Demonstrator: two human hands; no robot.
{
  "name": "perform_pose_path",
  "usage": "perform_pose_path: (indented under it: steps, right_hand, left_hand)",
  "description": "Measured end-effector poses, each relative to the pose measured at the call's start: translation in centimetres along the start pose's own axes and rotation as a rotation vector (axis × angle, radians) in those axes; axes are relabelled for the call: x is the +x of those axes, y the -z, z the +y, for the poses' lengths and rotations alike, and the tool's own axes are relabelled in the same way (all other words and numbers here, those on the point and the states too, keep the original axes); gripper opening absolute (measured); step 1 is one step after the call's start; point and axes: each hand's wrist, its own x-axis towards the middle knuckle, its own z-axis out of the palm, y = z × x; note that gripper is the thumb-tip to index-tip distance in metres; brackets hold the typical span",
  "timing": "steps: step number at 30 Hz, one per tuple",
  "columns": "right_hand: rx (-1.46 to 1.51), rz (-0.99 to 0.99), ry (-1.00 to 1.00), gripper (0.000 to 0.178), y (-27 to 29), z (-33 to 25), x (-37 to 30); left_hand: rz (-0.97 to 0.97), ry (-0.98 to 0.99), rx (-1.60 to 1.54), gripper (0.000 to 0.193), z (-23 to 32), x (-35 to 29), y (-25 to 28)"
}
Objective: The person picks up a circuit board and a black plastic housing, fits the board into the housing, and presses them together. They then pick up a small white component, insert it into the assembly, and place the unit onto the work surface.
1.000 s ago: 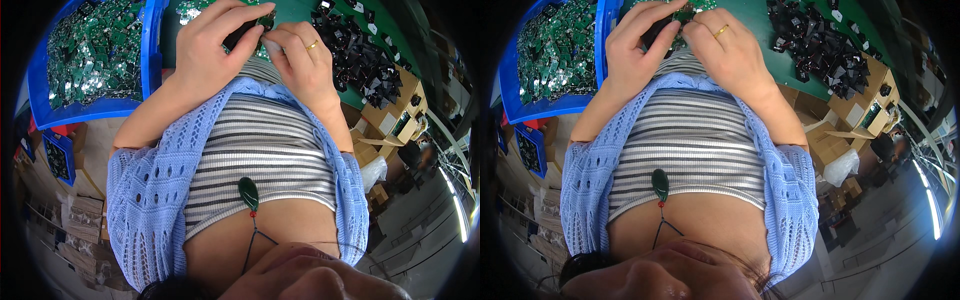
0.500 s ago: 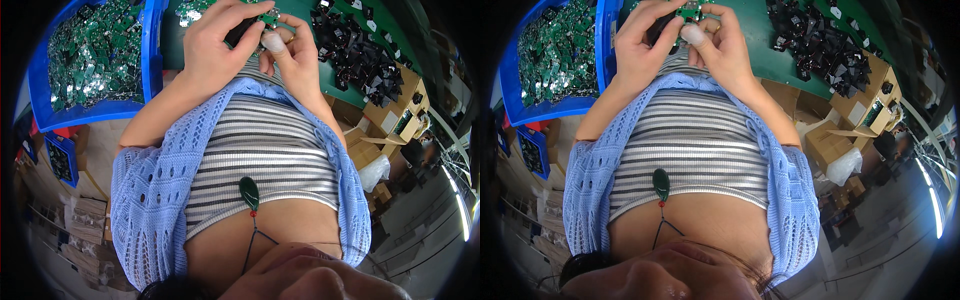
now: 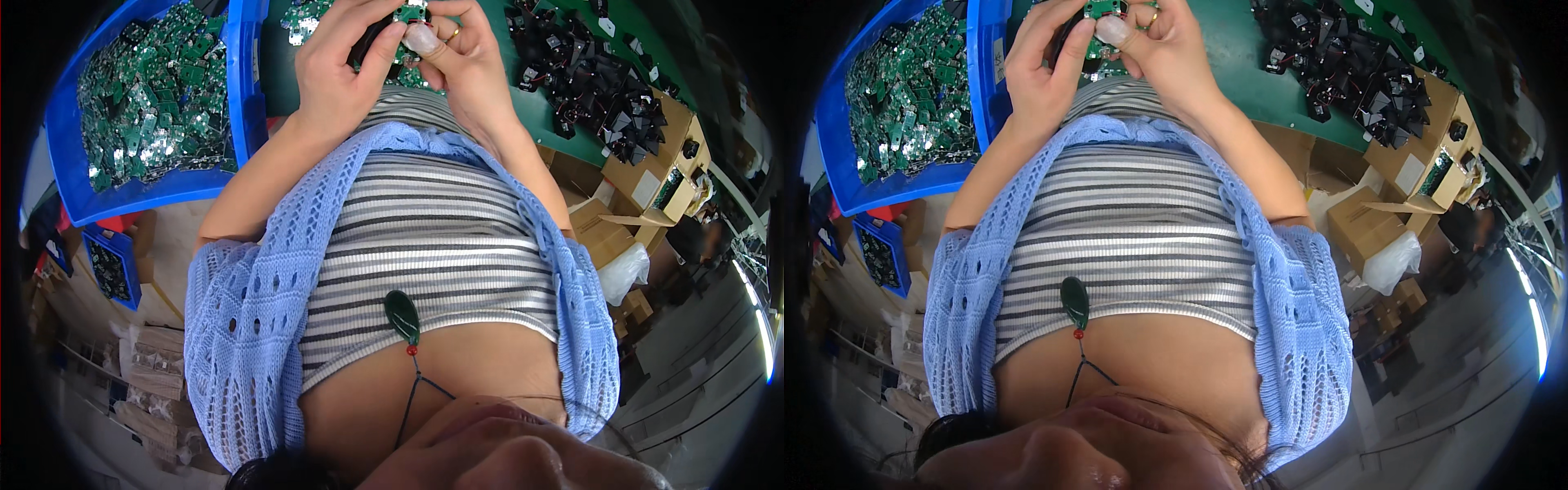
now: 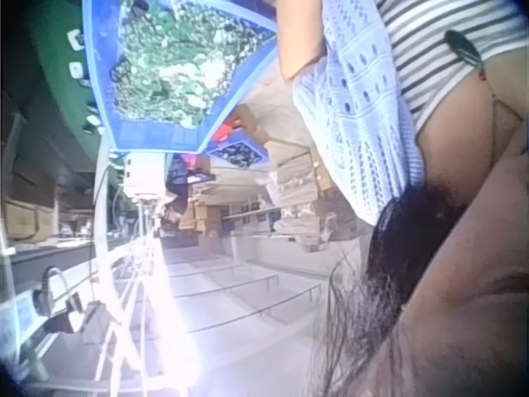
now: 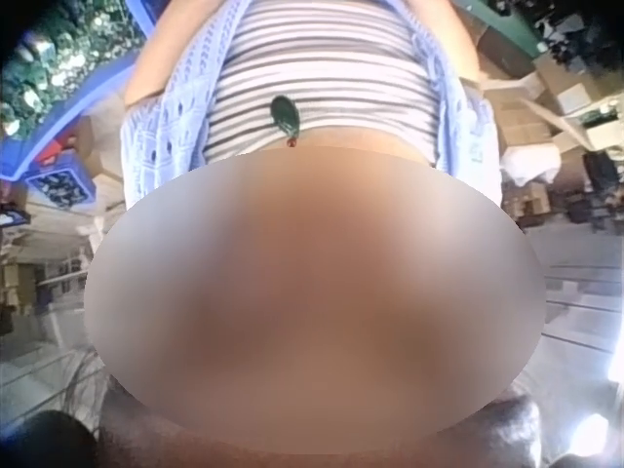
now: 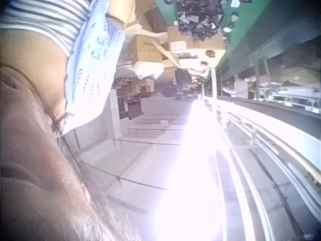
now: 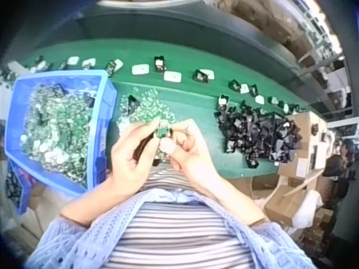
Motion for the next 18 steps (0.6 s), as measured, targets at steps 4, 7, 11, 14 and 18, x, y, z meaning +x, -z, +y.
perform_pose_path:
  steps: [4,7,11,14,18]
  right_hand:
    - [0.023,-0.019,0.005,0.018,0.9,1.0,0.1]
    - [-0.04,-0.056,-0.022,0.031,1.8,1.4,-0.3]
    - [-0.018,-0.096,0.059,0.04,1.6,1.3,-1.3]
    - [-0.061,-0.041,0.107,0.043,1.1,1.2,-1.2]
    - [-0.245,0.091,0.252,0.041,2.0,1.1,-1.3]
  left_hand:
    - [-0.02,-0.079,0.059,0.027,-0.2,0.3,0.1]
    - [-0.038,0.037,-0.032,0.025,-0.1,0.7,0.0]
    - [-0.064,0.273,-0.102,0.024,0.0,0.4,0.1]
    - [-0.1,0.168,-0.026,0.025,0.0,0.7,0.1]
    - [0.024,0.383,-0.178,0.029,0.0,1.2,-0.5]
